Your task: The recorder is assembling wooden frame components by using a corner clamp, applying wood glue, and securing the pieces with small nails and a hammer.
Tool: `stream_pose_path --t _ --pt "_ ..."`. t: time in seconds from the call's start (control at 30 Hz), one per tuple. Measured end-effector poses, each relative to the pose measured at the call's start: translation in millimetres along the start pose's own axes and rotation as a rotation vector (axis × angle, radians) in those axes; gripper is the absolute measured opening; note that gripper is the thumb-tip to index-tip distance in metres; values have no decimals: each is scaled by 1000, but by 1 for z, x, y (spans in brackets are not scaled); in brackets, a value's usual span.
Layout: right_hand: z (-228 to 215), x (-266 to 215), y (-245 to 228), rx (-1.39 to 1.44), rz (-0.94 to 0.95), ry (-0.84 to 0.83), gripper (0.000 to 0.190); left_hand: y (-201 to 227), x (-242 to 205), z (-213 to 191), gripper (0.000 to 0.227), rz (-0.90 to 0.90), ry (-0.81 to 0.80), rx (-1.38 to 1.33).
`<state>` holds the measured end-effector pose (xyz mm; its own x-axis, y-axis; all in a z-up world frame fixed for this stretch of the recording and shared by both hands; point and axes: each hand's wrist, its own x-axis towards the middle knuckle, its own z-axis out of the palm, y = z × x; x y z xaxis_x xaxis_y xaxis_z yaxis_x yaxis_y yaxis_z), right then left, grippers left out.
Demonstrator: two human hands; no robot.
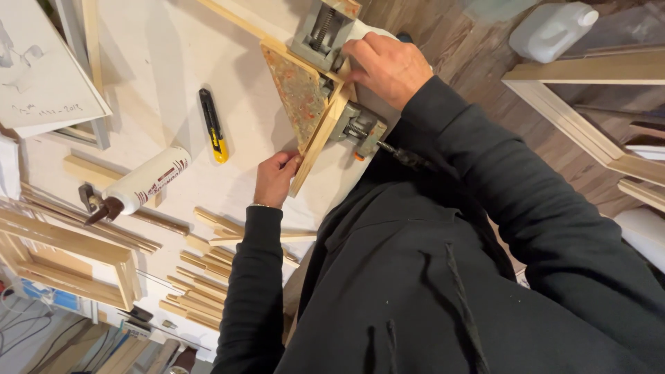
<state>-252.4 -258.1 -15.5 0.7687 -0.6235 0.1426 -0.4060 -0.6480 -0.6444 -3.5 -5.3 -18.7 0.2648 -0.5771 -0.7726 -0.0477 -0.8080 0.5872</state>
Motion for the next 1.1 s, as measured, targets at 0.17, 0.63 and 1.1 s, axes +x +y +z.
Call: stream_pose_path --t 0.17,0.63,1.1 --pt "-10 -5 -9 61 12 58 36 -5 -1 -2 26 21 -5 29" --pt "-18 -70 -20 455 426 6 10 6 -19 -1 27 123 119 -4" --pt "-86 23 27 297 114 -118 25 -27 -118 68 20 165 904 -641"
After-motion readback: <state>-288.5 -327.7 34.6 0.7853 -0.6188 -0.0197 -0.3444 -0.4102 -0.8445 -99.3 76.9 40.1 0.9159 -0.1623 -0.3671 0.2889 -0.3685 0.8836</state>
